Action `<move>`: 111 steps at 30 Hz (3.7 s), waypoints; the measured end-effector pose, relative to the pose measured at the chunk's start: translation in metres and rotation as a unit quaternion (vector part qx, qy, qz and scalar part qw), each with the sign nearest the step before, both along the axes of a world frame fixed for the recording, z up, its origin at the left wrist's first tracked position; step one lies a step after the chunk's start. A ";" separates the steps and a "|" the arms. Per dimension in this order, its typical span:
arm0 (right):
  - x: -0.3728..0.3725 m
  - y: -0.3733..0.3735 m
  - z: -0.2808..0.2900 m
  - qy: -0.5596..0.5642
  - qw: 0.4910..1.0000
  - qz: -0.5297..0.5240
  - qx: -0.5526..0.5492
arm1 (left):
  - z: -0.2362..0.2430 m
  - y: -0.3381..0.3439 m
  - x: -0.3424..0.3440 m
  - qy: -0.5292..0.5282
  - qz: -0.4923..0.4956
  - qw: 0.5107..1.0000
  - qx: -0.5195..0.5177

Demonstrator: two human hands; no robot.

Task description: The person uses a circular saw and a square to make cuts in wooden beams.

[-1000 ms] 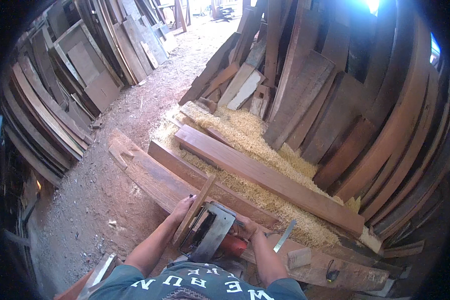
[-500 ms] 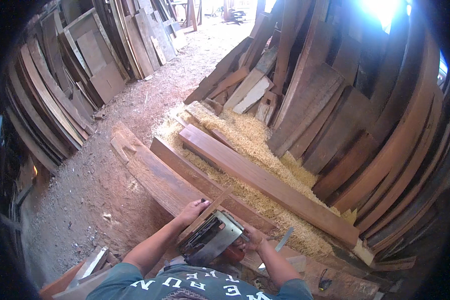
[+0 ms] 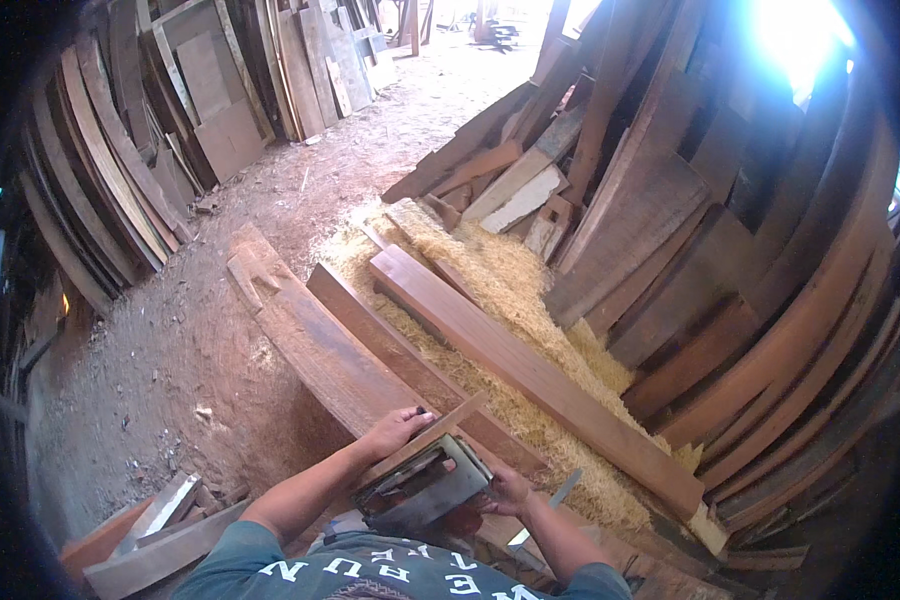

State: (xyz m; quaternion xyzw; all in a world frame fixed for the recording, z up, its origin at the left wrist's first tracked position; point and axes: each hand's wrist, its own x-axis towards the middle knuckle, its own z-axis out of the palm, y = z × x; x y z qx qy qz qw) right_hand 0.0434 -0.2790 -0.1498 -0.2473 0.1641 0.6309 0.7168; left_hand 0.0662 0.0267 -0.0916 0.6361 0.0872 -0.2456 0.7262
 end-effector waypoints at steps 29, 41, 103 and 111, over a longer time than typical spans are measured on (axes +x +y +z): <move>-0.036 0.035 0.009 -0.024 0.967 -0.251 -0.024 | -0.033 0.002 0.005 -0.028 -0.015 0.997 -0.064; -0.033 0.034 0.019 0.017 0.981 -0.189 -0.032 | -0.041 0.003 0.000 -0.052 -0.007 0.997 -0.056; -0.066 0.040 0.054 -0.536 0.611 -0.143 -0.565 | -0.029 -0.012 0.018 0.114 0.209 0.969 -0.072; -0.070 0.053 0.018 -0.492 0.603 -0.186 -0.600 | -0.031 -0.042 0.016 0.094 0.193 0.975 -0.062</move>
